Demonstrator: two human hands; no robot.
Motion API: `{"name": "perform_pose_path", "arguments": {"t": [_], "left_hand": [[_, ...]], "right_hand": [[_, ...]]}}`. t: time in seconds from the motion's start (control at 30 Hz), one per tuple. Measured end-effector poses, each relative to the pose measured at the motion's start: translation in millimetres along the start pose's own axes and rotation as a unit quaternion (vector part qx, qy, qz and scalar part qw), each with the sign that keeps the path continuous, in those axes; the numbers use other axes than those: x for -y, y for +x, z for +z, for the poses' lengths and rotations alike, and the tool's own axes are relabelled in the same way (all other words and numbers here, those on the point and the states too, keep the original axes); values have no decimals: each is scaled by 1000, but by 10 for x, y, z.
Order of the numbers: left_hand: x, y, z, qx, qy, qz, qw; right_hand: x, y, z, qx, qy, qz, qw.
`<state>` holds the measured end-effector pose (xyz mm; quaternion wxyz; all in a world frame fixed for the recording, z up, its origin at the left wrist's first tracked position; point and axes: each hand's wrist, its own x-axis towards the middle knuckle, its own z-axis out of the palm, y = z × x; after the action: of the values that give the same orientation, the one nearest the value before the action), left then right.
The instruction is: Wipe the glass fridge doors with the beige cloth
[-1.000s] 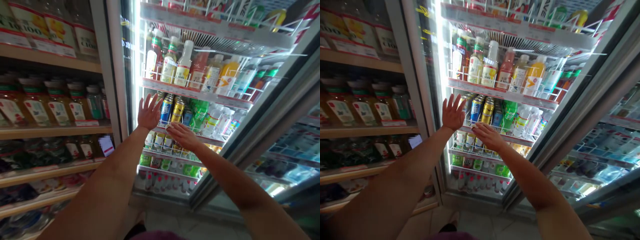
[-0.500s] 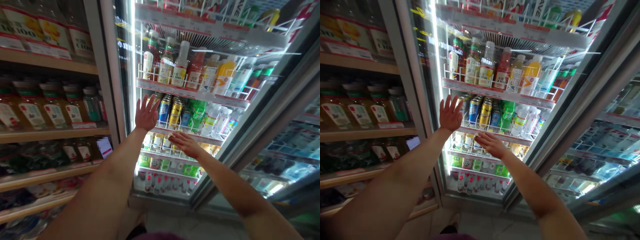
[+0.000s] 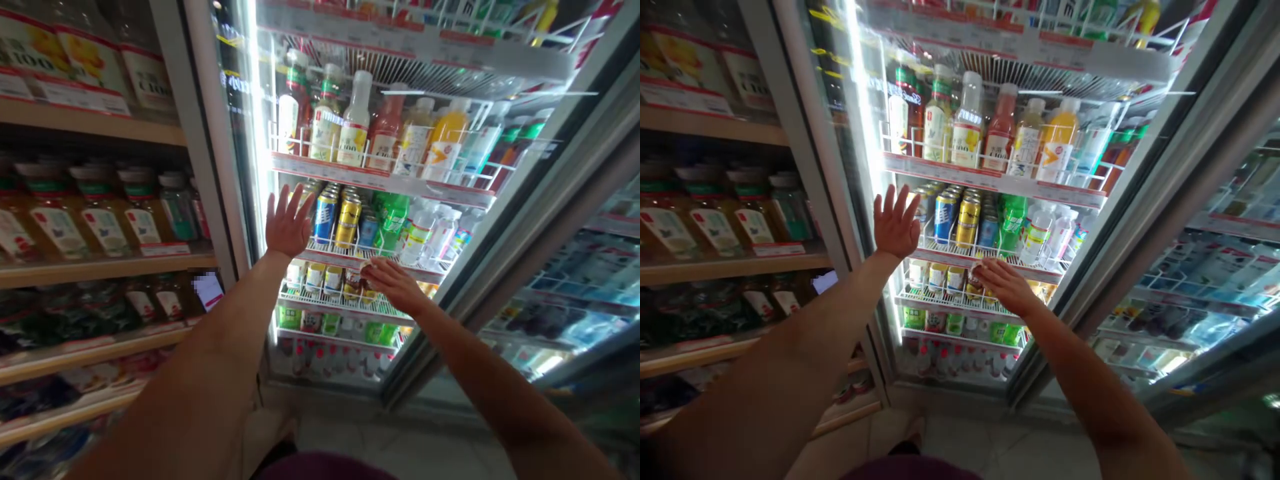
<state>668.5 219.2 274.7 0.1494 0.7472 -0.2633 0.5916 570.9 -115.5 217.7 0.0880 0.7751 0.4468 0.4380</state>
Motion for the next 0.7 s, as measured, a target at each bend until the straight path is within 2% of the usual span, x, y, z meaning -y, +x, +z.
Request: {"name": "perform_pose_path", "arguments": {"t": [0.07,0.13,0.2,0.27,0.33,0.4,0.43,0.5,0.6,0.67,0.7], "left_hand": [[8,-1,8,-4,-4,3,1000],[12,-1,15,-3,-15,-1,1000],[11,0,19,-3,-22,-8,1000],[8,3,20,-6,-29,-11,999],[9,5,19,-6,-36,-13,999],[14,5,18,-1,-42,-15,999],[17,5,17,1,-42,-15,999],[20,4,17,5,-35,-16,999],[14,2,11,7,-25,-16,1000],[4,2,3,13,-27,-19,999],[-1,2,0,17,-29,-20,999]], "right_hand": [[-182,-11,-113,-64,-34,85,994],[-313,-45,-173,-129,-68,175,974],[-288,-148,-132,-151,-86,214,961],[-123,-314,-22,-111,-75,178,975],[51,-491,73,-35,-49,89,994],[97,-617,75,21,-33,19,999],[52,-651,32,29,-35,12,999],[-136,-665,-105,2,-63,61,996],[-403,-643,-257,-98,-130,174,971],[-385,-675,-223,-155,-157,213,952],[-309,-714,-168,-165,-159,218,949]]}}
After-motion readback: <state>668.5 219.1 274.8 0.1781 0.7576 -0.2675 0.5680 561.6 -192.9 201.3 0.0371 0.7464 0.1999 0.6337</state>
